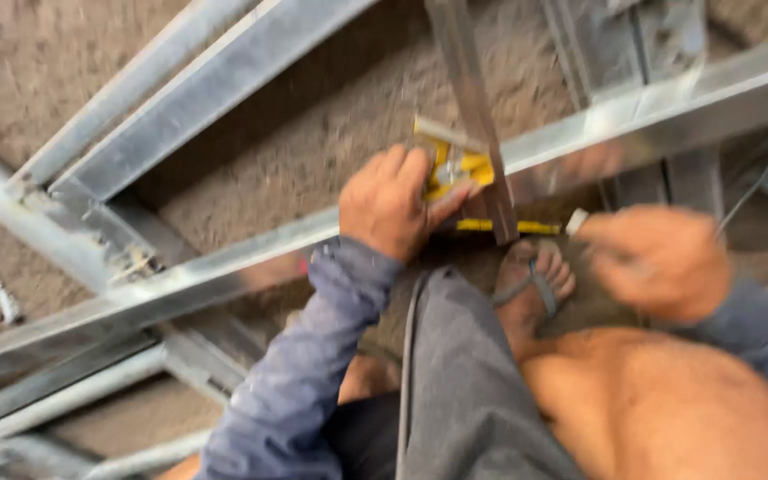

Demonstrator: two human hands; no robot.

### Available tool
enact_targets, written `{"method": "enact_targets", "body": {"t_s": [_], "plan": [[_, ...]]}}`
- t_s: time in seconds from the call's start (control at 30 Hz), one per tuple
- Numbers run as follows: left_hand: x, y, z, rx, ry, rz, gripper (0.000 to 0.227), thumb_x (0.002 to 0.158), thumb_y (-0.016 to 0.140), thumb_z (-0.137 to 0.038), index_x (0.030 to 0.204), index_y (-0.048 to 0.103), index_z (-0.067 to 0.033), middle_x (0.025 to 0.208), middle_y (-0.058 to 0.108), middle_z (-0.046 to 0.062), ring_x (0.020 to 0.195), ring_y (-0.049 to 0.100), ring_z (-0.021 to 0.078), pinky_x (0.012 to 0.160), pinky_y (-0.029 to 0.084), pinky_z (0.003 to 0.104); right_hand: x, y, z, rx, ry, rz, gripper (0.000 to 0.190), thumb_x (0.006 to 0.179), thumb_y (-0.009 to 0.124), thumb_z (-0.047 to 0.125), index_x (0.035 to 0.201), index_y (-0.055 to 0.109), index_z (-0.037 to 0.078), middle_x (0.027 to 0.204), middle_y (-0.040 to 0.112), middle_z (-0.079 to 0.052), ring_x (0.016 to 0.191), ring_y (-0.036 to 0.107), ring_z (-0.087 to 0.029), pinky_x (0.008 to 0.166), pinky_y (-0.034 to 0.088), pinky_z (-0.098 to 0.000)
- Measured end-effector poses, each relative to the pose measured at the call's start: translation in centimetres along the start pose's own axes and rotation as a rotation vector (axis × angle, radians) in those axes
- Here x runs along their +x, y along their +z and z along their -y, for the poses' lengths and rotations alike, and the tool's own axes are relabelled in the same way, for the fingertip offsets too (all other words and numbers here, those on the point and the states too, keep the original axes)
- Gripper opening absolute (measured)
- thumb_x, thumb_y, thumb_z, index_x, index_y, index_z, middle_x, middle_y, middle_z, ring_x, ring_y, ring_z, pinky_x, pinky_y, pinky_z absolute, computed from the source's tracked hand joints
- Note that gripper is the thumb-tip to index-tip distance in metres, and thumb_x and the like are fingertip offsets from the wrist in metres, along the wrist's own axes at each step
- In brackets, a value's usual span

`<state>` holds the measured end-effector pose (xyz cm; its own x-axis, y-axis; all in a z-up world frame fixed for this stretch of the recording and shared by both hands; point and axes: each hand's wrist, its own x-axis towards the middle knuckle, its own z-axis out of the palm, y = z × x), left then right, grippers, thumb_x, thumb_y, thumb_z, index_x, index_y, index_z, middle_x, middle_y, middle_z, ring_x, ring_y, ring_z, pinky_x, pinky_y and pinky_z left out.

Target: Measuring and marking metal beams for fabrication using a tape measure, combination square, and marker.

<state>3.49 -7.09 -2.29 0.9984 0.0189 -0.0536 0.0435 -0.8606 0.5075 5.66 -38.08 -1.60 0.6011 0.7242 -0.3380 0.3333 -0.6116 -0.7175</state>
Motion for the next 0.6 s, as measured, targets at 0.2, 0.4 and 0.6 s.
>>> {"method": "enact_targets", "body": {"t_s": [0.2,0.4,0.6], "plan": [[-1.4,-2.7,4.4,-0.058,0.107,-0.04,0.047,0.087,0.083,-0.045,0.081,0.054,-0.0079,0.069,0.05,0.003,0.055,0.044,0.0177,0.051,0.04,0.033,5.5,-2.2,0.7,-0.686,-0.266,-0.342,0.046,0.092,0.078,0.036,0.132,0.073,0.013,0.126,0.071,-0.003,0.121,0.063,-0.02,0.104,0.045,-0.0389],[-4.9,-6.9,12.0,-0.044,-0.049,0.149,0.04,0.089,0.083,-0.037,0.088,0.056,-0.0071,0.073,0.054,0.005,0.058,0.047,0.0196,0.056,0.042,0.033,7.1,-0.4,-0.6,-0.757,-0.292,-0.366,0.065,0.07,0.085,0.026,0.133,0.071,0.014,0.127,0.073,-0.002,0.119,0.07,-0.018,0.109,0.045,-0.0358],[-8.1,-7.6,12.3,-0.276,-0.288,0.289,0.033,0.087,0.081,-0.029,0.085,0.059,-0.0047,0.07,0.058,0.004,0.058,0.048,0.0172,0.056,0.044,0.031,5.2,4.0,-3.2,-0.74,-0.352,-0.6,0.028,0.091,0.086,0.019,0.117,0.076,0.013,0.117,0.074,-0.001,0.111,0.068,-0.018,0.104,0.044,-0.0397]]}}
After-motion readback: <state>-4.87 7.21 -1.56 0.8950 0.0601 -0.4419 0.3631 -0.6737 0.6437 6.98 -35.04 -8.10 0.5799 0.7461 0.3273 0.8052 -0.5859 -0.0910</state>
